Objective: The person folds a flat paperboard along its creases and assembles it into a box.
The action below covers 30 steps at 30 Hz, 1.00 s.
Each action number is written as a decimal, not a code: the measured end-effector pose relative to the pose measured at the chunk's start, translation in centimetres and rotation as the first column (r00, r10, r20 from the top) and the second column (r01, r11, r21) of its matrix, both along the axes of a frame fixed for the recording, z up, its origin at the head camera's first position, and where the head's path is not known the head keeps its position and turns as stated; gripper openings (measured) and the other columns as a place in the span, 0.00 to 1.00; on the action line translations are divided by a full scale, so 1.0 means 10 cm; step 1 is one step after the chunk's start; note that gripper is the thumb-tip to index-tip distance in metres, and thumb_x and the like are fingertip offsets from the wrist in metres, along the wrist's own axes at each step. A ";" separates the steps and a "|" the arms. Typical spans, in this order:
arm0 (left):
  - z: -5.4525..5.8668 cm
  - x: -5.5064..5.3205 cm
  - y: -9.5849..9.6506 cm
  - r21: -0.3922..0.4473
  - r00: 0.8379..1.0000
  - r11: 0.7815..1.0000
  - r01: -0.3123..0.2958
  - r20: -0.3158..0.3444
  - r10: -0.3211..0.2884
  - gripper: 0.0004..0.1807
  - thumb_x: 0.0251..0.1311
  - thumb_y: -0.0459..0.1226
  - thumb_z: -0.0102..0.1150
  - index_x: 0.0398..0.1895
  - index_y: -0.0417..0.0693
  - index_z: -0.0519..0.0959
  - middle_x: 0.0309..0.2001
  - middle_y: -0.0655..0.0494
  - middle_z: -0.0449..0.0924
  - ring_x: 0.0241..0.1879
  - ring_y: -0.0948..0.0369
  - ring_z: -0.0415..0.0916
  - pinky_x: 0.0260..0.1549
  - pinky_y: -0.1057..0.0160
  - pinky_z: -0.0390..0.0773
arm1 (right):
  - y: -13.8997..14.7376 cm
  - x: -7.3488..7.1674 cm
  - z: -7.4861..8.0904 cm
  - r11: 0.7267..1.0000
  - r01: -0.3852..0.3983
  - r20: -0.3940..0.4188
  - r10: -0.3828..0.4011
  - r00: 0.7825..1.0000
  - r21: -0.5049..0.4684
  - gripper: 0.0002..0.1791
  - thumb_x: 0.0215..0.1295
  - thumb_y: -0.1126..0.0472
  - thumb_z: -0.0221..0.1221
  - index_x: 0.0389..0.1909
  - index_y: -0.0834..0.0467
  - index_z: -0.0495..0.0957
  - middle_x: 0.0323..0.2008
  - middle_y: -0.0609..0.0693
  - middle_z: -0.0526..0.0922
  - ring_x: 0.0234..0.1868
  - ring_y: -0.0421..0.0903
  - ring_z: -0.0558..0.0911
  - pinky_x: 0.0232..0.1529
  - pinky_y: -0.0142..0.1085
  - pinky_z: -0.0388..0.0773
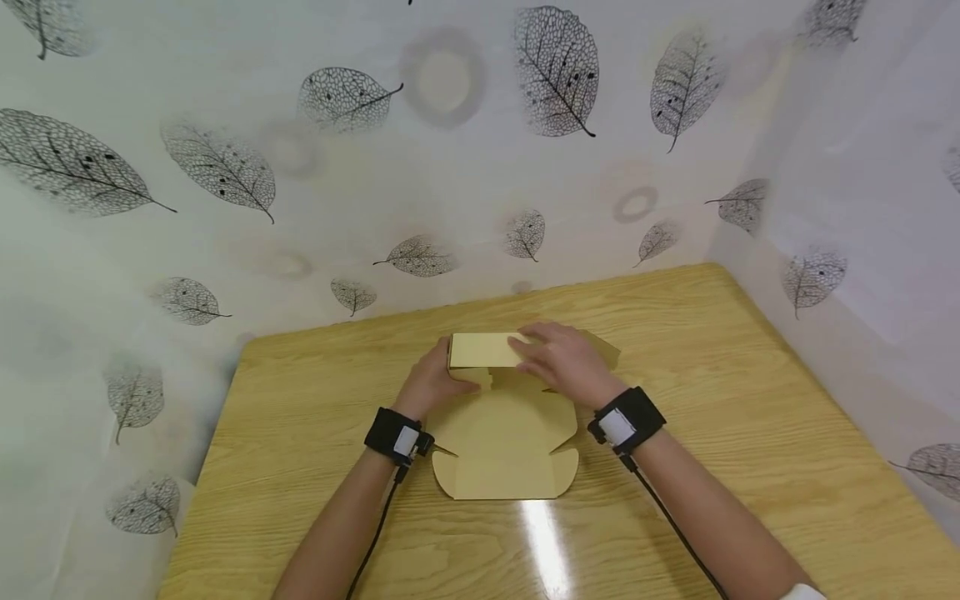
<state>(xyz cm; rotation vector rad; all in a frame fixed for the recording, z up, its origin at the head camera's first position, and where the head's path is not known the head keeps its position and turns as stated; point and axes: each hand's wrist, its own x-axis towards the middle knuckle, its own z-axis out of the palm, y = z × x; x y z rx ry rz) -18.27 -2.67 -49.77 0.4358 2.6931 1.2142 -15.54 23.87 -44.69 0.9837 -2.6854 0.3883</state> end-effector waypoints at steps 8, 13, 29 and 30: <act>-0.03 -0.01 0.03 0.006 0.998 1.000 -0.026 -0.048 0.027 0.31 0.63 0.30 0.70 0.69 0.43 0.72 0.62 0.44 0.82 0.57 0.48 0.82 0.56 0.46 0.84 | 0.01 0.04 0.02 1.000 0.025 0.054 -0.025 0.998 0.000 0.26 0.73 0.50 0.64 0.68 0.54 0.80 0.65 0.62 0.82 0.63 0.61 0.83 0.63 0.55 0.82; -0.07 -0.02 0.08 -0.020 0.987 0.993 -0.117 -0.110 0.114 0.22 0.61 0.26 0.62 0.59 0.42 0.75 0.52 0.42 0.86 0.36 0.53 0.79 0.33 0.54 0.81 | -0.03 0.06 -0.01 0.999 0.042 0.056 -0.041 0.998 -0.009 0.27 0.70 0.49 0.66 0.67 0.53 0.81 0.65 0.61 0.83 0.61 0.60 0.84 0.61 0.54 0.83; 0.28 -0.08 -0.41 0.216 0.977 0.966 0.142 0.128 -0.172 0.47 0.69 0.52 0.68 0.85 0.64 0.53 0.80 0.51 0.62 0.77 0.45 0.64 0.71 0.34 0.70 | -0.19 -0.09 -0.07 0.998 0.051 -0.036 -0.052 0.998 -0.034 0.28 0.58 0.55 0.75 0.61 0.57 0.85 0.59 0.62 0.86 0.56 0.59 0.87 0.59 0.55 0.84; 0.29 -0.10 -0.44 0.235 0.976 0.958 0.166 0.097 -0.193 0.44 0.71 0.52 0.65 0.85 0.63 0.56 0.80 0.52 0.63 0.78 0.46 0.63 0.72 0.35 0.70 | -0.19 -0.12 -0.07 0.998 0.050 -0.039 -0.051 0.998 -0.028 0.28 0.58 0.55 0.75 0.61 0.56 0.85 0.59 0.61 0.86 0.56 0.59 0.87 0.59 0.55 0.84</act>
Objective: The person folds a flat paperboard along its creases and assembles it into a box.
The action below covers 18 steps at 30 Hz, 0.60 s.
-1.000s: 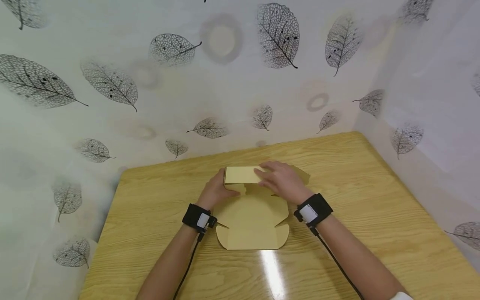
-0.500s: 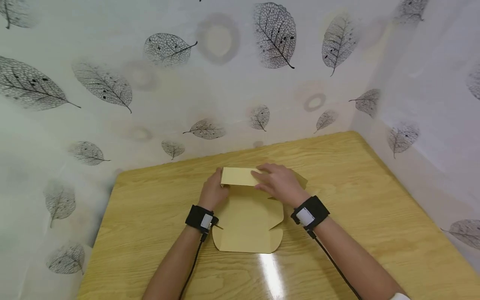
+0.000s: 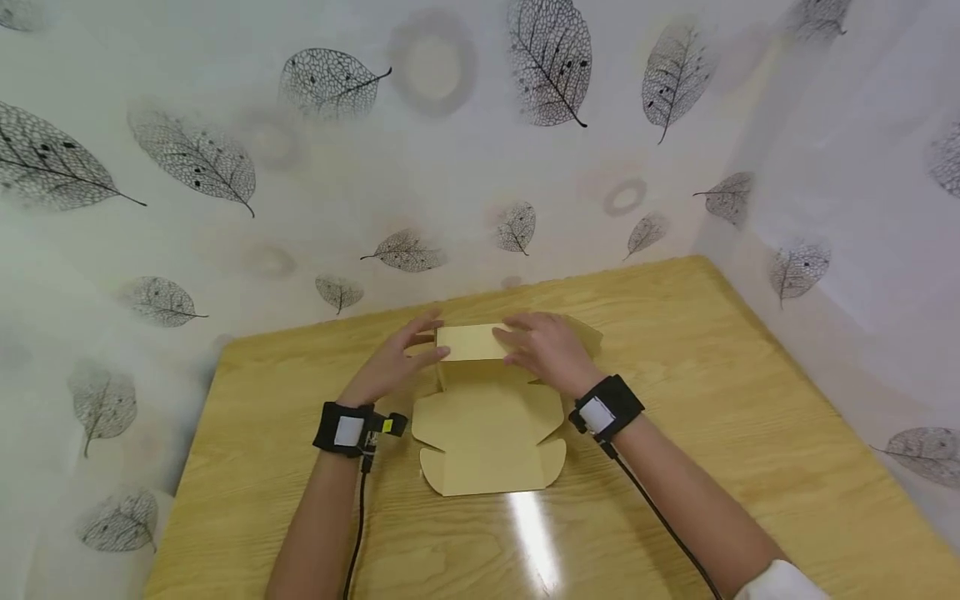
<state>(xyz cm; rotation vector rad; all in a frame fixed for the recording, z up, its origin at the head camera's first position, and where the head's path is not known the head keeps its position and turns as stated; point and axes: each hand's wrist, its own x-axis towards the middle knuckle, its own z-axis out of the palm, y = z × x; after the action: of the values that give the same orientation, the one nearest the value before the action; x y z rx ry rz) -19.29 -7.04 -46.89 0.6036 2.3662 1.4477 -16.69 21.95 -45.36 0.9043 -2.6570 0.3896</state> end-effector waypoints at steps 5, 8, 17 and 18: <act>-0.08 -0.09 0.00 -0.001 0.993 0.999 0.036 -0.114 -0.036 0.29 0.77 0.45 0.58 0.77 0.50 0.70 0.75 0.43 0.63 0.75 0.44 0.65 0.70 0.42 0.75 | -0.01 -0.09 0.04 0.999 0.031 0.032 -0.031 0.999 0.018 0.27 0.63 0.53 0.72 0.62 0.57 0.84 0.63 0.62 0.84 0.64 0.62 0.82 0.67 0.58 0.79; -0.11 -0.11 0.03 0.001 0.996 1.000 0.020 -0.092 -0.020 0.27 0.77 0.44 0.58 0.76 0.52 0.72 0.76 0.43 0.60 0.74 0.43 0.66 0.69 0.43 0.77 | 0.02 -0.02 0.09 0.990 0.133 0.086 -0.129 0.988 -0.050 0.25 0.69 0.53 0.68 0.63 0.59 0.83 0.66 0.62 0.82 0.70 0.64 0.77 0.72 0.59 0.74; -0.10 -0.12 -0.02 -0.150 0.982 0.988 0.044 -0.176 -0.071 0.29 0.79 0.47 0.54 0.79 0.56 0.67 0.78 0.42 0.56 0.74 0.43 0.64 0.64 0.44 0.78 | -0.01 0.27 -0.09 0.858 0.377 0.410 -0.222 0.885 -0.349 0.19 0.82 0.61 0.54 0.63 0.67 0.81 0.43 0.65 0.90 0.36 0.56 0.89 0.37 0.47 0.86; -0.11 -0.13 -0.03 -0.155 0.980 0.987 0.046 -0.185 -0.075 0.29 0.79 0.47 0.53 0.79 0.56 0.67 0.78 0.42 0.57 0.74 0.44 0.64 0.64 0.44 0.78 | -0.02 0.27 -0.12 0.852 0.371 0.443 -0.189 0.876 -0.370 0.20 0.82 0.61 0.53 0.66 0.69 0.78 0.48 0.67 0.90 0.41 0.58 0.90 0.43 0.49 0.88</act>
<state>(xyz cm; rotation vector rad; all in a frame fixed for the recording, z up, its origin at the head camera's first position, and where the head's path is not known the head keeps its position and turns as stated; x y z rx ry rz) -20.57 -7.29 -48.02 0.7987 2.5491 1.2204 -13.98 21.74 -46.60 0.2948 -2.7944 1.1543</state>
